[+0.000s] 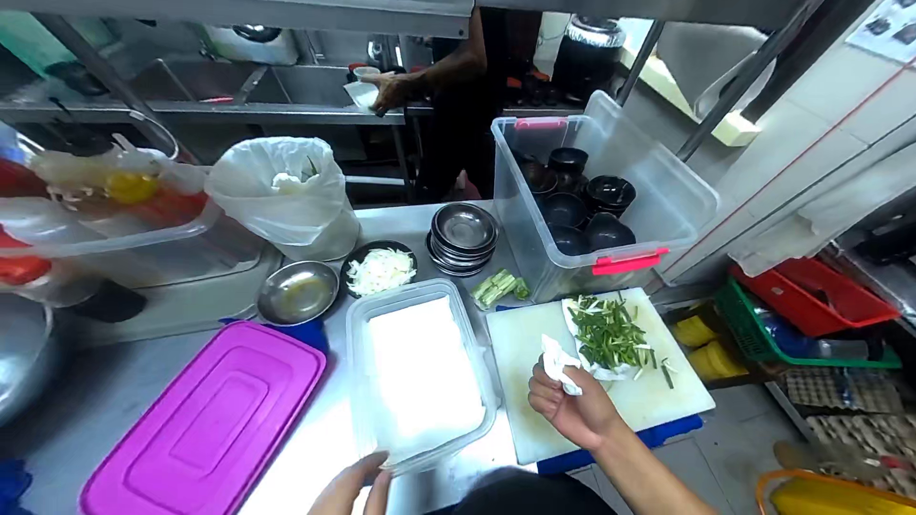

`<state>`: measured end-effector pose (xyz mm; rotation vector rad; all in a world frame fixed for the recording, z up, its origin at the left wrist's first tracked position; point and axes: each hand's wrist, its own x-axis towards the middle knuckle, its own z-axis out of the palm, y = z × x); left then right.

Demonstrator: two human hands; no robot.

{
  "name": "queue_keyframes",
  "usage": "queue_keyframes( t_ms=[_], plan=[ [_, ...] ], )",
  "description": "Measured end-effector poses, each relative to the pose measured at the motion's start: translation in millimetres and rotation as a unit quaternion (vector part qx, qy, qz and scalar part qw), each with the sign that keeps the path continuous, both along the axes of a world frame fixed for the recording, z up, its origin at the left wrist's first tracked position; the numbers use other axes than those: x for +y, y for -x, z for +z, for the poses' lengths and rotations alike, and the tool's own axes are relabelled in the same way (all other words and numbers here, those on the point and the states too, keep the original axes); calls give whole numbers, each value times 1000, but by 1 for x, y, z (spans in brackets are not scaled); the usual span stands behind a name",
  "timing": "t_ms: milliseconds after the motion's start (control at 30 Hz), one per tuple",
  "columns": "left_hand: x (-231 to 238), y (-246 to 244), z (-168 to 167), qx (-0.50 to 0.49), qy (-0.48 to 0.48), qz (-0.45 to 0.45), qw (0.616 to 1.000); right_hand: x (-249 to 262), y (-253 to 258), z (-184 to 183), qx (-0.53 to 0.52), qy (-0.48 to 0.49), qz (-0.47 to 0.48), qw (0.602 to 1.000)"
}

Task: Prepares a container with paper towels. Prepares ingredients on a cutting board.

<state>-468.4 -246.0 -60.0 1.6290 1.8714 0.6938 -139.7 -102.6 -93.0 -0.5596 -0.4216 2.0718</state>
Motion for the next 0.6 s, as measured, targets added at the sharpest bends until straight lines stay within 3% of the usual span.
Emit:
queue_keyframes(
  t_ms=[167, 233, 300, 400, 533, 600],
  plan=[
    [57, -69, 15, -282, -72, -59, 955, -19, 32, 26, 50, -6, 76, 996],
    [72, -98, 15, -335, -68, -102, 934, -24, 44, 36, 30, -20, 88, 995],
    [80, -120, 18, -331, -66, -126, 933, -29, 53, 43, -45, -16, 57, 997],
    [94, -129, 24, -241, -68, -145, 957, -24, 62, 55, -135, -4, 1, 991],
    [130, -115, 8, -95, -218, -161, 958, 1, 68, 60, -99, -9, 22, 995],
    [154, -102, -9, -95, -273, -159, 944, 17, 71, 52, -79, -60, 56, 993]
  ],
)
